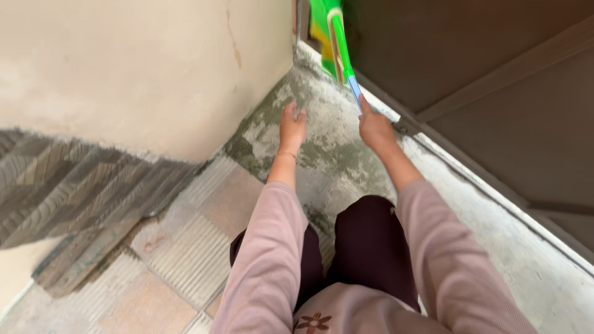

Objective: The person cleans the tracks and edges of a sliding gate using a broom by hand.

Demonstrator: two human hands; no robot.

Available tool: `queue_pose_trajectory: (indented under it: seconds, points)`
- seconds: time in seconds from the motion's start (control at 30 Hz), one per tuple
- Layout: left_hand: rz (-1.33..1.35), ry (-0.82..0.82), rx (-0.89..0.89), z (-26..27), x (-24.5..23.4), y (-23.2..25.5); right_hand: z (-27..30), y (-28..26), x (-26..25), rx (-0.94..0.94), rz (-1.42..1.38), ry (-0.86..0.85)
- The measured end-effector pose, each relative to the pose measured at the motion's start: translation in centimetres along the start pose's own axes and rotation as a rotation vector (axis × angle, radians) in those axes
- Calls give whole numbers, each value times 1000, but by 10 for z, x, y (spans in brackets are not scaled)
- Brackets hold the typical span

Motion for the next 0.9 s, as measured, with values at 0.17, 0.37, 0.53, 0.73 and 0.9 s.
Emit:
queue_pose_trajectory:
  seconds: [0.17,0.37,0.53,0.73,0.9]
  points:
    - [50,-21,-46,16,-3,25,18,-13,-32,21,16,-47]
    - [82,-27,-115,16,-10,40,33,-63,-90,-46,-31,114]
    - [-15,-46,-117,15,-13,34,-2,-41,-23,87,5,-68]
    - [-145,39,11,-1,-19,1,7,-13,1,84,-27,-154]
    - [-185,-22,-1,-10,-4,1,5,-12,0,121,-101,-202]
Point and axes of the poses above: each hand's wrist, its own z-axis away from the middle knuckle, its own x-axis out of the palm, y = z × x, the point moved 9 cm from there along -z, towards the middle knuckle, and after that the axes turned 15 degrees about -y, right-handed, at the moved point
